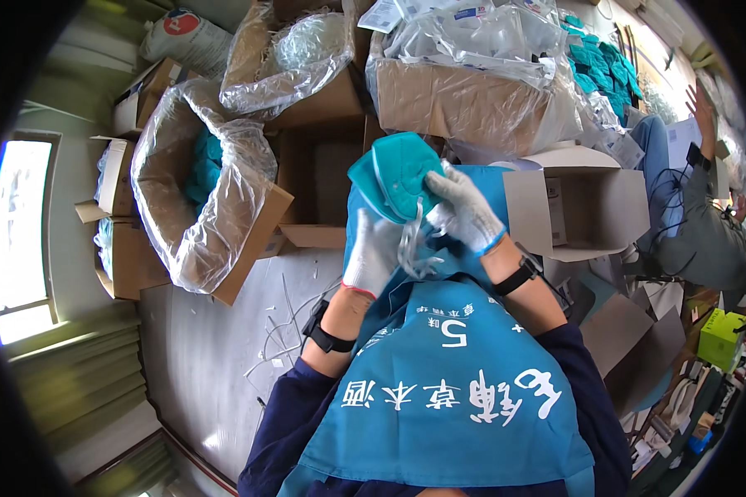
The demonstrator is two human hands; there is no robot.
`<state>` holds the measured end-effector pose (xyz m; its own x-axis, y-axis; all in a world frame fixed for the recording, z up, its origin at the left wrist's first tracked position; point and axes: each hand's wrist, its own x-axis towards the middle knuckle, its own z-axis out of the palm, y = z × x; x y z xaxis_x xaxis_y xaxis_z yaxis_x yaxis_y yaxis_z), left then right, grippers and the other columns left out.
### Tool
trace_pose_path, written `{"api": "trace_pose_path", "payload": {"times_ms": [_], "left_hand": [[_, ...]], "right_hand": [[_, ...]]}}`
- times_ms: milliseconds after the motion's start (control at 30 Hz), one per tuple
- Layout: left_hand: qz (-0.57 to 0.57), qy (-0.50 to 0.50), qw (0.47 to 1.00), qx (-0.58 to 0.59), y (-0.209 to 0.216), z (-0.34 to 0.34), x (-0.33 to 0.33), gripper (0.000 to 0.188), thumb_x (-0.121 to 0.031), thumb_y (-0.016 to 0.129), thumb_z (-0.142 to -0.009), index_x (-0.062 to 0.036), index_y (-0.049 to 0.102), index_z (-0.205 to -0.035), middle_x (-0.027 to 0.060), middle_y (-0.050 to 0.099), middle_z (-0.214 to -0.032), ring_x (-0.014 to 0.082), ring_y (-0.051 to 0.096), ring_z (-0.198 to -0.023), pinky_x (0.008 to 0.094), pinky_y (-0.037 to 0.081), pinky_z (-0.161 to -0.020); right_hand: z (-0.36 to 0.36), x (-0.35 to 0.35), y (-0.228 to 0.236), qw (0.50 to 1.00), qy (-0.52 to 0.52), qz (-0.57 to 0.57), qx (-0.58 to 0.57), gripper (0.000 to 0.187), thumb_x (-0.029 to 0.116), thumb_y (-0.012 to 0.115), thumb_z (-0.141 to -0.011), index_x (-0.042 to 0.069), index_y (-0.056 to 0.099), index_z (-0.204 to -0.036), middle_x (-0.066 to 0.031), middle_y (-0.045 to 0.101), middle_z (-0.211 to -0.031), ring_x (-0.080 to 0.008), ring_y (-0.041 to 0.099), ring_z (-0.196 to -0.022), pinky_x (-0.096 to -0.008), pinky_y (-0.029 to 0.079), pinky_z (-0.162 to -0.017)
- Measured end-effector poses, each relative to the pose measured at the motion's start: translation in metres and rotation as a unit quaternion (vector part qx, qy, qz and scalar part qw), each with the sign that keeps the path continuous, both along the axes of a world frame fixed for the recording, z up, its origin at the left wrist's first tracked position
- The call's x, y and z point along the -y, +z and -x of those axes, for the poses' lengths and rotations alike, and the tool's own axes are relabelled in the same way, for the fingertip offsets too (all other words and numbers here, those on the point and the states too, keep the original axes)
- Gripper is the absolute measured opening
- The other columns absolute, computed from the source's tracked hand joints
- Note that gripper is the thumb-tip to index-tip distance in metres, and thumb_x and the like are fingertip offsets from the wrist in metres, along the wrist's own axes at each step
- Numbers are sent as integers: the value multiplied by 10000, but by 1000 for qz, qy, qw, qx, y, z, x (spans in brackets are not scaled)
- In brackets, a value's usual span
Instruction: The person packs teal face masks into white plastic bags and ties them with white strings. They repeatedly pick up masks from a pile, fold them, place them into bags, and secure the bags by tying knots. The person also handles cardboard boxes and stacks the packed items.
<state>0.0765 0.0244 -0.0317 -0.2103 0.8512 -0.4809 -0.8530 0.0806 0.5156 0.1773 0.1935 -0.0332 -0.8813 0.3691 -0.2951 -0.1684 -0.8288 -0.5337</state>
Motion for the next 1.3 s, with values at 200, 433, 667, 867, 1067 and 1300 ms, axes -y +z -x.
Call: {"api": "trace_pose_path", "payload": {"times_ms": [200,433,667,867,1067,1300], "left_hand": [[39,178,938,-295,-11,29,-6,474,-357,666,-972,-18,586,-1293,94,642,-1263,183,622,-1069,352,516,-912],[52,362,895,-254,-3,36,-44,203,-161,628,-996,-82,673,-1178,64,715,-1102,180,683,-957,375,566,-852],[313,354,847,-244,-46,59,-63,492,-453,533,-1023,6,670,-1134,108,715,-1016,213,688,-863,346,562,-755],[253,257,864,-352,-93,41,-95,254,-288,736,-909,-37,699,-908,45,700,-853,158,657,-697,335,523,-602],[98,294,909,-279,-87,-12,-87,76,-73,669,-904,-65,678,-829,-15,639,-768,106,588,-655,284,474,-589],[226,278,885,-298,-90,-5,-65,67,-54,671,-843,-60,650,-780,-12,618,-732,93,558,-650,289,452,-577]], "right_hand": [[9,-8,5,971,50,-181,150,189,161,720,-927,55,670,-1075,-22,685,-853,-82,636,-689,-231,525,-618],[15,30,-27,978,169,-94,75,278,300,627,-998,57,623,-1132,27,624,-844,-69,555,-598,-210,438,-496],[11,46,10,976,198,-44,77,287,334,568,-1027,94,616,-877,56,461,-610,-46,371,-437,-207,300,-401],[51,1,-30,946,29,324,1,249,268,522,-1030,155,513,-809,67,368,-559,-51,352,-420,-210,297,-380],[78,-27,-105,963,-219,130,89,244,159,534,-963,148,523,-719,17,434,-564,-112,456,-461,-284,369,-431],[104,5,-100,898,-210,-236,306,309,236,529,-963,37,692,-791,-62,601,-593,-189,580,-478,-329,448,-455]]}}
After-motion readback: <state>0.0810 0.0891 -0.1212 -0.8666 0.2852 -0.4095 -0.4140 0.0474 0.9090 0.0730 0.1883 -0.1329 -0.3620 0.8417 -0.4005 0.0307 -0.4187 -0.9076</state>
